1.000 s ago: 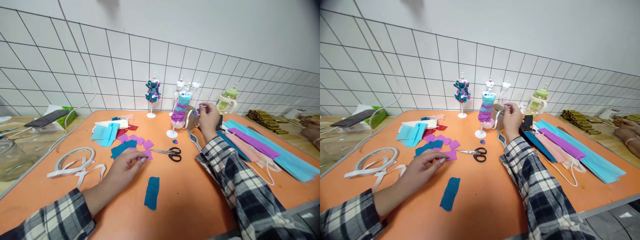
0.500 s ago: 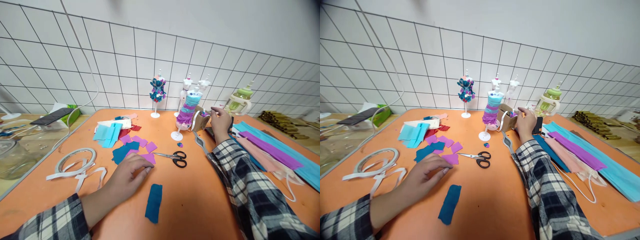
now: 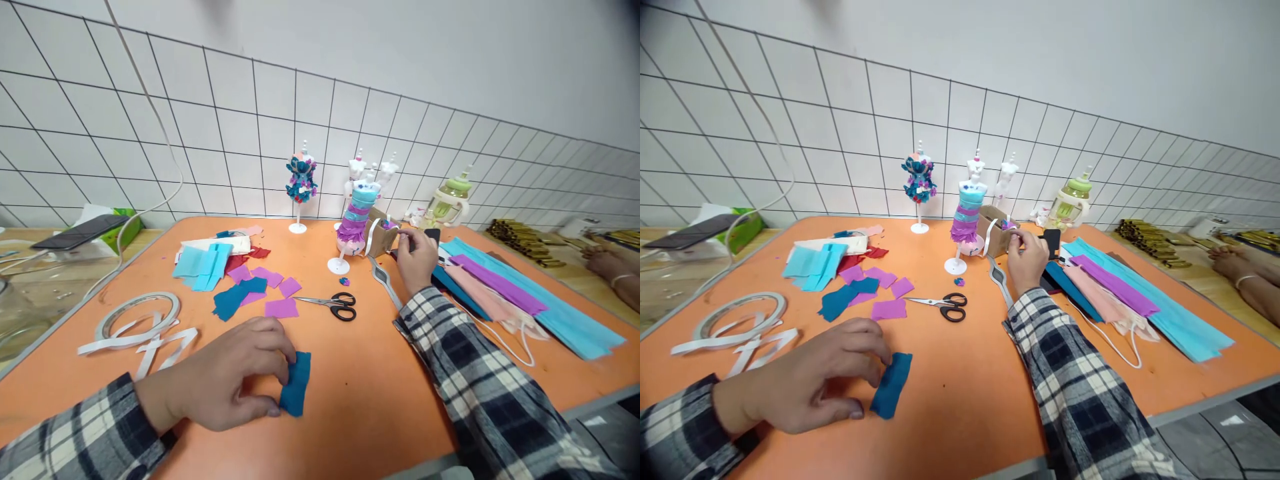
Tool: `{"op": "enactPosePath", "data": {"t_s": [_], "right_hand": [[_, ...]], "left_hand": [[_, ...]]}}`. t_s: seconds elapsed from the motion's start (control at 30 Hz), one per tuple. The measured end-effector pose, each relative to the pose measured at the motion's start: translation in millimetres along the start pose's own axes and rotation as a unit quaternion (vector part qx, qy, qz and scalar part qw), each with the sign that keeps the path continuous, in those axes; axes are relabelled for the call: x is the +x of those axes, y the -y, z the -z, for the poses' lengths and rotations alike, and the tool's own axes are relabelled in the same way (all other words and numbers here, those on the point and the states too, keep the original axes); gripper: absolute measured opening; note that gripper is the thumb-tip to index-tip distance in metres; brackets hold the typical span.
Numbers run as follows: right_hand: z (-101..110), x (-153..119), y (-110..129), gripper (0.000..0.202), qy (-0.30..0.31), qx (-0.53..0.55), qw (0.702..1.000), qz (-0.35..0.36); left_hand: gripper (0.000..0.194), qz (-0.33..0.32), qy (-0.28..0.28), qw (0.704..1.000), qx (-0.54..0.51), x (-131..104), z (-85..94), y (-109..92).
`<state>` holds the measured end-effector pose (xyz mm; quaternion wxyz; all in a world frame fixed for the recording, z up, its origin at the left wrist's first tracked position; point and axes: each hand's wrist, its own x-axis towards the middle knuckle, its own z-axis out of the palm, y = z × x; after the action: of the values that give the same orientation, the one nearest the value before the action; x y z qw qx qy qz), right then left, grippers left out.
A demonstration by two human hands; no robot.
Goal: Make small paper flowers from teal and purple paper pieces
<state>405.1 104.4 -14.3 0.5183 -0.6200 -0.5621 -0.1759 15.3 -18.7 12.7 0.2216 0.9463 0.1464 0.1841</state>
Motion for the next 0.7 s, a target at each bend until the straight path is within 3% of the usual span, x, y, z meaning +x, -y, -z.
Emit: {"op": "enactPosePath", "data": {"t_s": [0.17,0.33,0.37,0.43,0.47,0.53,0.7], "right_hand": [[8.1,-13.3,28.7,0.025,0.123,0.039,0.989,0.075],[22.8,-49.0,95.2,0.013,0.274,0.129,0.942,0.146],[27.8,-60.9,111.1,0.012,0.323,0.162,0.919,0.160],[38.4,-85.3,138.9,0.008,0.492,0.274,0.805,0.185],[43.3,-96.2,149.4,0.006,0.535,0.279,0.774,0.192],[50.7,-111.7,161.8,0.006,0.566,0.227,0.761,0.222],[53.1,-115.2,160.6,0.013,0.566,0.136,0.779,0.235]], "left_hand": [[0.014,0.027,0.061,0.996,0.052,3.5,-14.2,-6.8],[0.034,0.092,0.031,0.989,0.112,1.3,-24.2,6.1],[0.037,0.100,0.025,0.987,0.124,0.3,-23.8,8.1],[0.037,0.119,0.023,0.982,0.145,-1.9,-21.4,9.5],[0.035,0.129,0.027,0.980,0.152,-3.0,-19.8,8.9],[0.031,0.145,0.042,0.976,0.158,-5.0,-16.6,6.2],[0.042,0.145,0.054,0.975,0.160,-6.9,-12.2,1.8]]}}
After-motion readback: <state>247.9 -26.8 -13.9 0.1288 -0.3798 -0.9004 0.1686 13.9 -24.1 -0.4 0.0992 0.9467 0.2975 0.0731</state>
